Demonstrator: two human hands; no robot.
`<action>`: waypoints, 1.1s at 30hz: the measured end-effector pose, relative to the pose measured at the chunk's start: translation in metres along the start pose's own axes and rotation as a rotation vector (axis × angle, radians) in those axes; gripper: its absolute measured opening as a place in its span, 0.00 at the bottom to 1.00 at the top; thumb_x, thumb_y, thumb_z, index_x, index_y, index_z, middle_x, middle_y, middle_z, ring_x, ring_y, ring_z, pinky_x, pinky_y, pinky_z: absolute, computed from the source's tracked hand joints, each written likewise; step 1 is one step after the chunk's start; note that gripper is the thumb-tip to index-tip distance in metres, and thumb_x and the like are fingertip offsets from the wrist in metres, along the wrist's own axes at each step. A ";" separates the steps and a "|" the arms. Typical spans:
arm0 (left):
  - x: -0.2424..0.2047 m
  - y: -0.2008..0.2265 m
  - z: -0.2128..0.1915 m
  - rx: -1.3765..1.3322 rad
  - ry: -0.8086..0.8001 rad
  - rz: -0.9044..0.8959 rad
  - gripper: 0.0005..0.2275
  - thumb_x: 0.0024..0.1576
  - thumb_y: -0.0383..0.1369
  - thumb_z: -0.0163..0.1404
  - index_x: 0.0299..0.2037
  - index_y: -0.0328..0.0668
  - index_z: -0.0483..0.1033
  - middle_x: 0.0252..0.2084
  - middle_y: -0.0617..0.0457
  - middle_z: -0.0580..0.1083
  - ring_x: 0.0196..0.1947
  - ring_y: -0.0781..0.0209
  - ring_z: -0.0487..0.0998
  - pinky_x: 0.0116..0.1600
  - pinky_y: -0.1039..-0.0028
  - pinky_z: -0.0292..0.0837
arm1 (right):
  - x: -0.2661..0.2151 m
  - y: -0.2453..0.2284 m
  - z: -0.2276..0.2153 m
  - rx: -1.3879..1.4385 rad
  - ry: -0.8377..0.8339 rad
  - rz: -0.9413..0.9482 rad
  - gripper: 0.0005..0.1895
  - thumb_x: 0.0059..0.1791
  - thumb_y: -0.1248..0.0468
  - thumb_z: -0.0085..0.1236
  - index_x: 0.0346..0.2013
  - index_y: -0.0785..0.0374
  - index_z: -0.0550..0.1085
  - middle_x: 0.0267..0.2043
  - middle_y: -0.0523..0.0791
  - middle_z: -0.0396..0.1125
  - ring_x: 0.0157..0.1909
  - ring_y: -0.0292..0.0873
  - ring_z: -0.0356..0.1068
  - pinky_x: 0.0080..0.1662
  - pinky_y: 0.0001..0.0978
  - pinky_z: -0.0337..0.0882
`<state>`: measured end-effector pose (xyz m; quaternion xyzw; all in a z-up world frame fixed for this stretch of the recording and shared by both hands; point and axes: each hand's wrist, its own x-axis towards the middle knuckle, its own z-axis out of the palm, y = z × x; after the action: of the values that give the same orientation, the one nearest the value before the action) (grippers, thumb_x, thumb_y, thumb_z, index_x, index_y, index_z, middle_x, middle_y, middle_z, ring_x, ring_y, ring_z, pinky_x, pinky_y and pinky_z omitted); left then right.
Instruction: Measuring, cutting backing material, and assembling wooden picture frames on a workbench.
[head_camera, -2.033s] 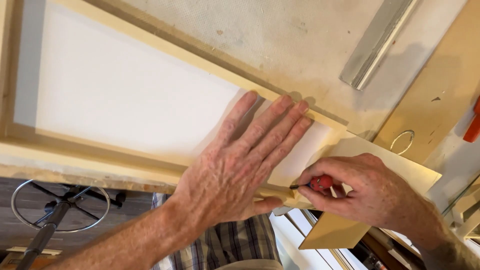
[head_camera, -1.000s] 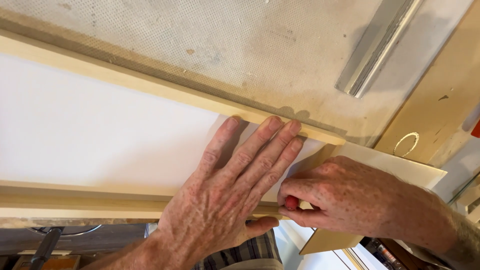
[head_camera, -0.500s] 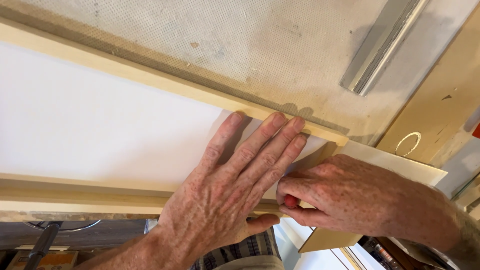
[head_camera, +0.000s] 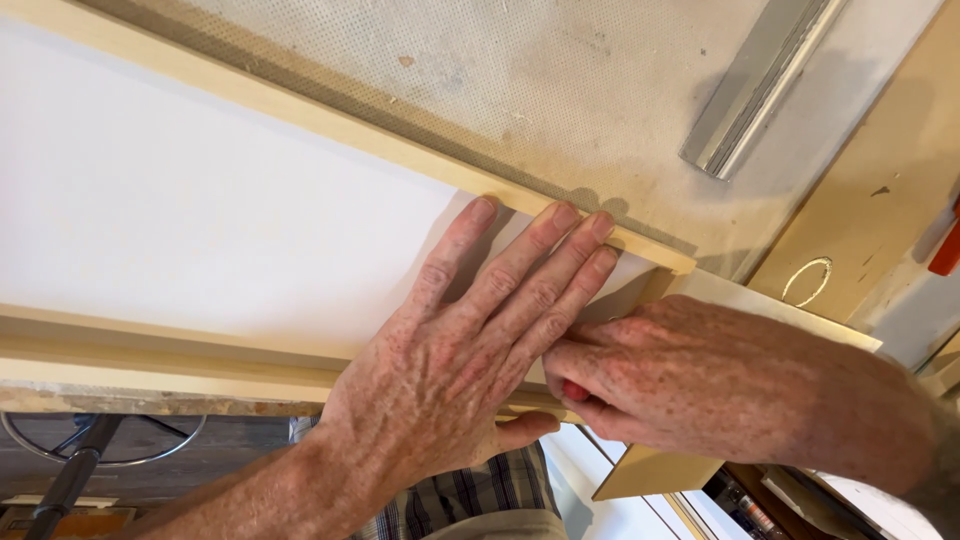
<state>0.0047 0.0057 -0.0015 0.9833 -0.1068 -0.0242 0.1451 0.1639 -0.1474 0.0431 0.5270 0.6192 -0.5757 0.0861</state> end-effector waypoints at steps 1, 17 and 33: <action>0.000 0.000 0.000 0.000 0.002 -0.001 0.56 0.50 0.79 0.39 0.79 0.41 0.46 0.81 0.49 0.47 0.79 0.52 0.48 0.78 0.52 0.45 | 0.000 0.001 0.001 -0.002 0.000 0.001 0.09 0.54 0.58 0.57 0.43 0.56 0.69 0.34 0.40 0.69 0.24 0.40 0.69 0.28 0.36 0.73; -0.006 0.008 0.016 0.142 -0.010 -0.024 0.60 0.49 0.86 0.20 0.81 0.43 0.35 0.82 0.46 0.38 0.81 0.49 0.37 0.79 0.48 0.26 | -0.060 0.000 -0.038 0.099 0.241 0.403 0.10 0.46 0.50 0.62 0.41 0.38 0.81 0.28 0.29 0.80 0.18 0.28 0.77 0.22 0.23 0.80; -0.007 0.024 0.042 0.109 0.115 -0.119 0.66 0.37 0.87 0.22 0.83 0.52 0.36 0.84 0.51 0.38 0.82 0.49 0.34 0.80 0.46 0.22 | -0.033 0.014 -0.041 -0.271 0.268 0.383 0.05 0.48 0.60 0.60 0.37 0.53 0.80 0.22 0.41 0.73 0.18 0.37 0.71 0.21 0.31 0.74</action>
<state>-0.0107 -0.0270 -0.0346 0.9942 -0.0407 0.0297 0.0955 0.2089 -0.1358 0.0714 0.6897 0.5856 -0.3856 0.1805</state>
